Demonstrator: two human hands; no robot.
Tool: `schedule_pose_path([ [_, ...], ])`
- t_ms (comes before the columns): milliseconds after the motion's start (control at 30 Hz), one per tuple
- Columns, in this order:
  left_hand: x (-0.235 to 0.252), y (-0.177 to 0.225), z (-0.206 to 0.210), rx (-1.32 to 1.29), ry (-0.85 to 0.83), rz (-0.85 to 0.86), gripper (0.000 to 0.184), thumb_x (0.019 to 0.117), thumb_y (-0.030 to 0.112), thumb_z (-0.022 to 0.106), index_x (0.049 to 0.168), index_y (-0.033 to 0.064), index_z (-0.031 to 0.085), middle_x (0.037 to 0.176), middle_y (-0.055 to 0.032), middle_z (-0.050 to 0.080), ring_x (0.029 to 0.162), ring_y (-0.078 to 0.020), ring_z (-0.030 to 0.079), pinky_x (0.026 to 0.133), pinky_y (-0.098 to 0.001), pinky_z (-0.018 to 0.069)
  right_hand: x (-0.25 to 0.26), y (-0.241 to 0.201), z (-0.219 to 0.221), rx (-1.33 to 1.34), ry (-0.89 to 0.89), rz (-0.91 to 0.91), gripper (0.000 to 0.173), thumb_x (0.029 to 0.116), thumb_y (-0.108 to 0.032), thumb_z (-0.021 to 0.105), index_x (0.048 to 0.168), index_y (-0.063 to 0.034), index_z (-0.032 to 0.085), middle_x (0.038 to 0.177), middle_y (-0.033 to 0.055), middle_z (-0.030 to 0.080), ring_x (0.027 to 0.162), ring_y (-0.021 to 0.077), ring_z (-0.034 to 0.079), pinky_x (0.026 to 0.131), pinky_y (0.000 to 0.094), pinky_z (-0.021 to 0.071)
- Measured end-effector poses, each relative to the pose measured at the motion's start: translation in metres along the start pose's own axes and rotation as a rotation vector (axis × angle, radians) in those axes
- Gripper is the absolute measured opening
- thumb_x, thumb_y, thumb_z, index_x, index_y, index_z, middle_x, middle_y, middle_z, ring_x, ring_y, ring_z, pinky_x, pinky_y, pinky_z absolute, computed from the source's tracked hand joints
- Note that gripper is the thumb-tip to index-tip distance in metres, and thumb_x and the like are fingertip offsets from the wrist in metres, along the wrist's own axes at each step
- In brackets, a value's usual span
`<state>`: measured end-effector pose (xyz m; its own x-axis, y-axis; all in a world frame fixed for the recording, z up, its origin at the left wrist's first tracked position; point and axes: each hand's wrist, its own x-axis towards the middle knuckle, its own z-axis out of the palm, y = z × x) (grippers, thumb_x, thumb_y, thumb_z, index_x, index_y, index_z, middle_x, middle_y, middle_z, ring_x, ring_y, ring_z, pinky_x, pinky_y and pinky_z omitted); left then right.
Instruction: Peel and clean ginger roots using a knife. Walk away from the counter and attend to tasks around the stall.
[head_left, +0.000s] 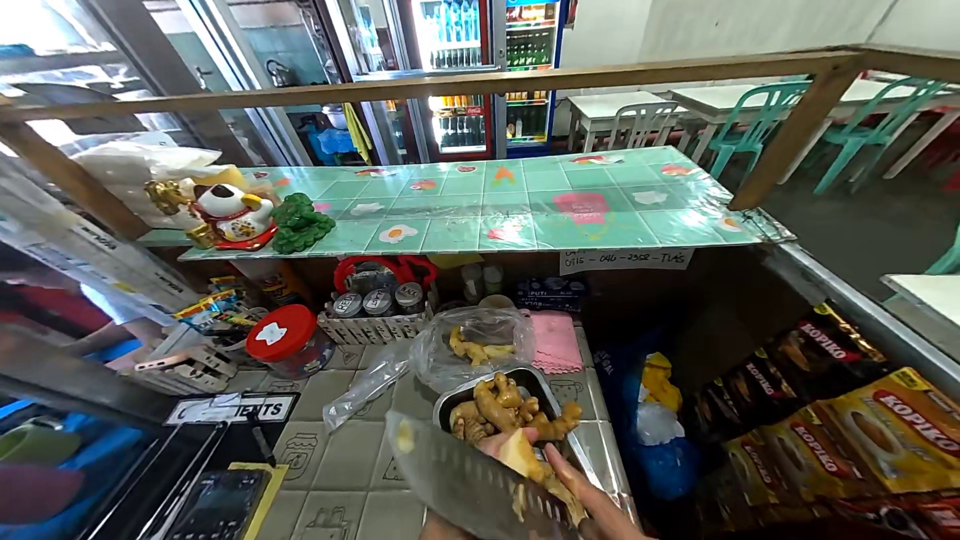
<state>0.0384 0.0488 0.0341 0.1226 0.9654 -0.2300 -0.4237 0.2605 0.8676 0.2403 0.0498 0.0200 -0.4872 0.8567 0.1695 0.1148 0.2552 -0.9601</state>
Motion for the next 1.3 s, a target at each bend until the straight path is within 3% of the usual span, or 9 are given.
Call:
schedule_pose_path([
  [67,0.006,-0.005,-0.001,0.026,-0.059,0.063,0.040,0.1069,0.015,0.035,0.138,-0.0044,0.050,0.129,-0.0093,0.064,0.114,-0.0145,0.064,0.096,-0.0335,0.0546,0.001,-0.002,0.001,-0.106,0.012,-0.029,0.074,0.1004,-0.039,0.063,0.156,0.0033,0.037,0.146,0.0203,0.056,0.119,0.0235,0.066,0.100,0.0453,0.0549],
  [367,0.009,-0.011,-0.004,0.089,-0.102,0.180,0.044,0.1102,0.022,0.030,0.135,-0.0059,0.054,0.129,-0.0099,0.065,0.119,-0.0146,0.062,0.104,-0.0346,0.0506,-0.001,-0.012,0.002,-0.422,0.063,-0.103,0.064,0.0992,-0.038,0.066,0.149,-0.0017,0.051,0.121,0.0154,0.072,0.092,0.0251,0.073,0.076,0.0469,0.0595],
  [600,0.003,-0.011,-0.004,-0.017,-0.094,0.157,0.038,0.1077,0.023,0.041,0.133,-0.0024,0.054,0.128,-0.0081,0.066,0.116,-0.0156,0.064,0.097,-0.0349,0.0546,-0.001,-0.005,0.001,-0.372,0.068,-0.111,0.061,0.0994,-0.041,0.065,0.148,-0.0063,0.054,0.125,0.0120,0.072,0.099,0.0198,0.073,0.083,0.0426,0.0601],
  [700,0.003,-0.008,-0.002,-0.008,-0.097,0.135,0.038,0.1081,0.021,0.040,0.134,-0.0030,0.053,0.128,-0.0080,0.066,0.116,-0.0155,0.064,0.096,-0.0347,0.0554,-0.008,0.004,0.004,-0.421,0.171,-0.174,0.053,0.1002,-0.045,0.063,0.141,-0.0112,0.063,0.107,0.0094,0.077,0.073,0.0167,0.070,0.065,0.0355,0.0561],
  [800,0.004,-0.004,0.000,-0.002,-0.097,0.074,0.040,0.1098,0.022,0.035,0.135,-0.0019,0.054,0.121,-0.0076,0.068,0.094,-0.0105,0.069,0.073,-0.0267,0.0593,-0.005,-0.005,0.003,-0.397,0.161,-0.147,0.049,0.1008,-0.041,0.063,0.138,-0.0083,0.066,0.099,0.0122,0.076,0.071,0.0201,0.069,0.065,0.0383,0.0562],
  [867,0.005,-0.003,-0.002,-0.029,-0.114,0.022,0.045,0.1107,0.028,0.029,0.135,-0.0002,0.055,0.117,-0.0081,0.069,0.081,-0.0095,0.069,0.060,-0.0243,0.0571,-0.003,-0.007,0.001,-0.373,0.129,-0.127,0.050,0.1004,-0.038,0.064,0.140,-0.0074,0.064,0.104,0.0127,0.076,0.079,0.0214,0.072,0.069,0.0406,0.0579],
  [1033,0.002,0.008,-0.004,0.013,0.000,-0.133,0.044,0.1101,0.027,0.029,0.119,0.0044,0.065,0.098,-0.0020,0.073,0.085,-0.0090,0.070,0.071,-0.0273,0.0598,-0.001,-0.006,-0.006,-0.125,-0.059,-0.049,0.078,0.0969,-0.038,0.068,0.157,0.0001,0.036,0.145,0.0203,0.056,0.094,0.0194,0.069,0.081,0.0404,0.0576],
  [1133,0.000,0.012,-0.006,0.063,0.016,-0.209,0.042,0.1089,0.026,0.031,0.118,0.0060,0.067,0.095,-0.0011,0.074,0.080,-0.0082,0.070,0.066,-0.0267,0.0594,0.000,-0.008,-0.008,-0.091,-0.103,-0.054,0.080,0.0961,-0.037,0.069,0.157,0.0013,0.036,0.149,0.0217,0.053,0.108,0.0218,0.069,0.091,0.0420,0.0571],
  [1300,0.003,0.007,-0.009,-0.030,-0.041,-0.202,0.044,0.1095,0.027,0.029,0.121,0.0047,0.065,0.099,-0.0031,0.074,0.082,-0.0095,0.070,0.066,-0.0267,0.0595,0.003,0.000,-0.005,-0.131,-0.054,-0.068,0.077,0.0947,-0.038,0.071,0.156,-0.0015,0.041,0.131,0.0201,0.065,0.095,0.0229,0.070,0.080,0.0443,0.0580],
])
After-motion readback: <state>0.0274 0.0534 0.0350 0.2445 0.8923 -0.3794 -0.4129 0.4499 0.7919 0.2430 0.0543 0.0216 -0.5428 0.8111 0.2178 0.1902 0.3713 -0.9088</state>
